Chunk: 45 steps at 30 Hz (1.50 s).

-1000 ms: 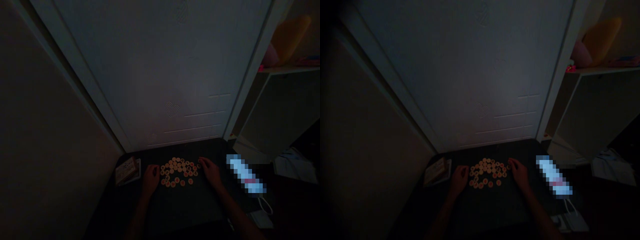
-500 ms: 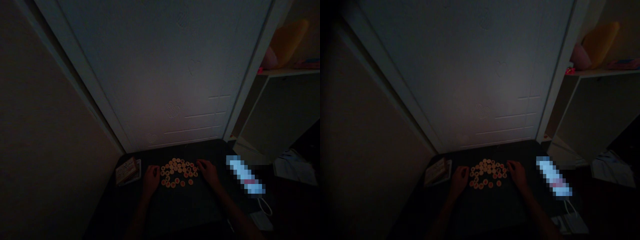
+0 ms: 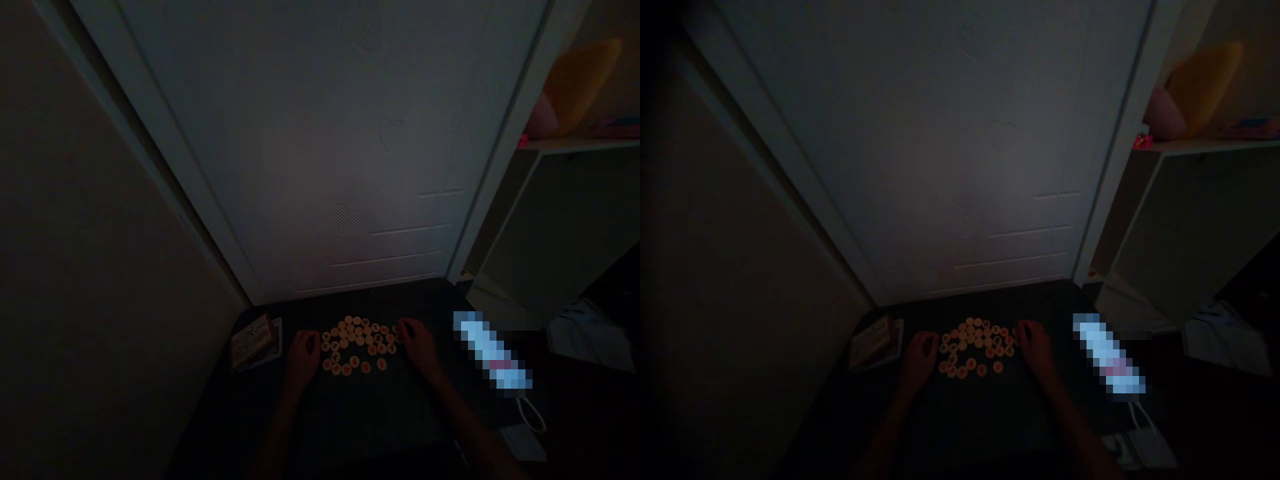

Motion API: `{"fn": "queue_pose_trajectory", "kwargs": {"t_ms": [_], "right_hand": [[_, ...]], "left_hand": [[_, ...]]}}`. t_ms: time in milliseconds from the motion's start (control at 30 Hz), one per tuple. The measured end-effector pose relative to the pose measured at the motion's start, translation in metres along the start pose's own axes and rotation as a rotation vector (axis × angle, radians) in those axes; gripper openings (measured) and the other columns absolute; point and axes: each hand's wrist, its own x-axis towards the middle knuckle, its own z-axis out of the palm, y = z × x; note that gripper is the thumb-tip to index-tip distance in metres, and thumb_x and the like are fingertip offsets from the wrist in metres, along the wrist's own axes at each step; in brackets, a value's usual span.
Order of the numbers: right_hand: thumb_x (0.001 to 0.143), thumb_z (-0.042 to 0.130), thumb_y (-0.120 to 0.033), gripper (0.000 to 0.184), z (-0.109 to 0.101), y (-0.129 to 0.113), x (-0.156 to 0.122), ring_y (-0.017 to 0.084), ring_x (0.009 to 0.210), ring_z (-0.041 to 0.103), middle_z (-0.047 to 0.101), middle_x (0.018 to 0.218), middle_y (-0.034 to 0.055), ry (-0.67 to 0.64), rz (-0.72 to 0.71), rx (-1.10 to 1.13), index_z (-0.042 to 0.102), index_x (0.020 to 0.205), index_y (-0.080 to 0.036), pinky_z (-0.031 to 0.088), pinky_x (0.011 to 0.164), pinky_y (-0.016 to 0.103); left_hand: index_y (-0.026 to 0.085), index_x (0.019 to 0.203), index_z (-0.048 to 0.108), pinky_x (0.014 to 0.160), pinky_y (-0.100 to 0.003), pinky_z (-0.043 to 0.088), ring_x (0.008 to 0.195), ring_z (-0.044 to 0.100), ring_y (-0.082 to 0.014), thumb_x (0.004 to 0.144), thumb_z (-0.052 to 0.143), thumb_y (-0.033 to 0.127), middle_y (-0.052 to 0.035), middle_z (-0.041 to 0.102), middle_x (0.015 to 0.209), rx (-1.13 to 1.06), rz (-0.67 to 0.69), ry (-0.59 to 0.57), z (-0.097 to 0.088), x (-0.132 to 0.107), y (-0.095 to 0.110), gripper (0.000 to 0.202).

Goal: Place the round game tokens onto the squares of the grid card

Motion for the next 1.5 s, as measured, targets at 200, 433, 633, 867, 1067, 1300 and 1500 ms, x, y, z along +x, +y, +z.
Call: {"fn": "queue_pose_trajectory", "kwargs": {"t_ms": [200,433,633,867,1067,1300,1500], "right_hand": [[0.090,0.051,-0.054,0.040,-0.004,-0.003,-0.002,0.028,0.092,0.069,0.076,0.100,0.0095,0.028,0.060,0.034,0.075,0.098,-0.023,0.053,0.085,0.041],[0.093,0.045,-0.057,0.047,-0.018,-0.011,-0.021,0.028,0.094,0.070,0.076,0.104,0.0098,0.039,0.145,0.090,0.073,0.107,-0.022,0.055,0.081,0.038],[0.090,0.052,-0.056,0.044,-0.039,-0.012,-0.063,0.027,0.098,0.070,0.075,0.109,0.0086,-0.040,0.196,0.088,0.074,0.107,-0.022,0.054,0.085,0.037],[0.087,0.057,-0.056,0.038,-0.040,-0.020,-0.074,0.024,0.080,0.072,0.077,0.088,0.0056,-0.113,0.162,0.082,0.074,0.094,-0.023,0.054,0.071,0.031],[0.091,0.053,-0.054,0.036,-0.039,-0.026,-0.072,0.022,0.076,0.070,0.075,0.084,0.0054,-0.135,0.147,0.074,0.070,0.092,-0.022,0.051,0.068,0.030],[0.092,0.050,-0.052,0.036,-0.038,-0.025,-0.073,0.023,0.078,0.069,0.075,0.087,0.0060,-0.166,0.116,0.046,0.070,0.091,-0.022,0.050,0.071,0.031],[0.093,0.049,-0.051,0.036,-0.035,-0.019,-0.076,0.023,0.080,0.069,0.074,0.087,0.0064,-0.134,0.077,0.036,0.071,0.090,-0.022,0.050,0.073,0.032]], "left_hand": [[0.023,0.092,0.069,0.074,-0.035,0.055,0.080,0.065,-0.0204,0.092,0.054,0.039,-0.0054,0.067,0.095,-0.016,0.004,-0.006,-0.002,-0.001,0.004,0.022],[0.023,0.095,0.069,0.076,-0.034,0.056,0.082,0.066,-0.0194,0.091,0.058,0.043,-0.0055,0.066,0.101,-0.038,0.022,-0.049,-0.007,-0.005,0.012,0.023],[0.023,0.094,0.070,0.080,-0.035,0.056,0.086,0.066,-0.0198,0.091,0.059,0.045,-0.0050,0.066,0.103,-0.049,0.026,-0.076,-0.007,-0.008,0.014,0.024],[0.023,0.093,0.070,0.080,-0.036,0.056,0.087,0.066,-0.0213,0.091,0.060,0.047,-0.0060,0.066,0.101,-0.069,0.019,-0.039,-0.007,-0.007,0.012,0.026],[0.022,0.093,0.070,0.084,-0.039,0.055,0.093,0.066,-0.0237,0.091,0.059,0.045,-0.0069,0.068,0.099,-0.068,0.030,-0.012,-0.012,-0.023,0.022,0.025],[0.023,0.098,0.069,0.095,-0.045,0.049,0.104,0.063,-0.0268,0.089,0.064,0.038,-0.0070,0.070,0.106,0.011,0.157,-0.065,-0.014,-0.034,0.039,0.019],[0.023,0.114,0.065,0.095,-0.042,0.049,0.110,0.061,-0.0261,0.088,0.064,0.038,-0.0079,0.068,0.114,0.048,0.142,-0.101,-0.007,-0.022,0.057,0.029]]}}
